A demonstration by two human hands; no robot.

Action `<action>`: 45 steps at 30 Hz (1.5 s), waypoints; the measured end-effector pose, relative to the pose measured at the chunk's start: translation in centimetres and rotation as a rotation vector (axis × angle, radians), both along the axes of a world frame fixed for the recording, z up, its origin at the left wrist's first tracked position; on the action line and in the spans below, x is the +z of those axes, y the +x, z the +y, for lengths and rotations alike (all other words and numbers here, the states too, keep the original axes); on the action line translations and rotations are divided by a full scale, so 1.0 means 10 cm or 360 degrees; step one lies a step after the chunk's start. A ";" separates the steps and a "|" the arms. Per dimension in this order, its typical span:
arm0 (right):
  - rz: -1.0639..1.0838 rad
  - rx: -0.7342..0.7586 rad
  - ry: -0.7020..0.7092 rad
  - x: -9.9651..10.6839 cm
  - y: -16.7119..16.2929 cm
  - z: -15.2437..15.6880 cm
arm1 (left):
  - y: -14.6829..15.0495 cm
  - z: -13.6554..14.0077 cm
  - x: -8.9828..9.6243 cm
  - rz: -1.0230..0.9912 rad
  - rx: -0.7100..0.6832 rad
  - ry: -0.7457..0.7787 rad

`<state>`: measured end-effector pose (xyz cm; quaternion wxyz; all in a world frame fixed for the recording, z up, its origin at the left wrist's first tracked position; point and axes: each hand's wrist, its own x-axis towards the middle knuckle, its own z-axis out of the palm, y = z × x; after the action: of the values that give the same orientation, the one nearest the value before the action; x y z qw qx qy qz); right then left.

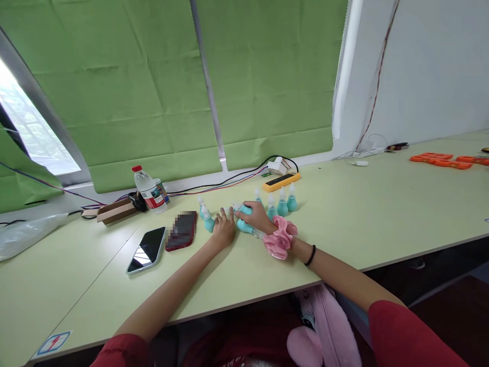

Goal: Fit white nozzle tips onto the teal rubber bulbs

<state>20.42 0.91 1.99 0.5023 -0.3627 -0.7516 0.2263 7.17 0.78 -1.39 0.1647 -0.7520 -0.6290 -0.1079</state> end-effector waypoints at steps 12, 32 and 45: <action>-0.0207 0.0042 0.0010 -0.03 -0.04 -0.04 | 0.05 -0.03 0.10 -0.0018 0.0008 -0.0198; -0.0309 0.0308 -0.0139 -0.09 -0.03 -0.04 | -0.09 0.23 0.02 -0.0204 -0.0087 -0.0137; -0.0299 0.0379 -0.0162 -0.10 -0.03 -0.05 | -0.09 0.16 0.10 0.0041 -0.0021 -0.0240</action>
<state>20.12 0.38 1.01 0.3804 -0.3156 -0.8206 0.2870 6.23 2.34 -0.34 0.1150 -0.7677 -0.6283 -0.0514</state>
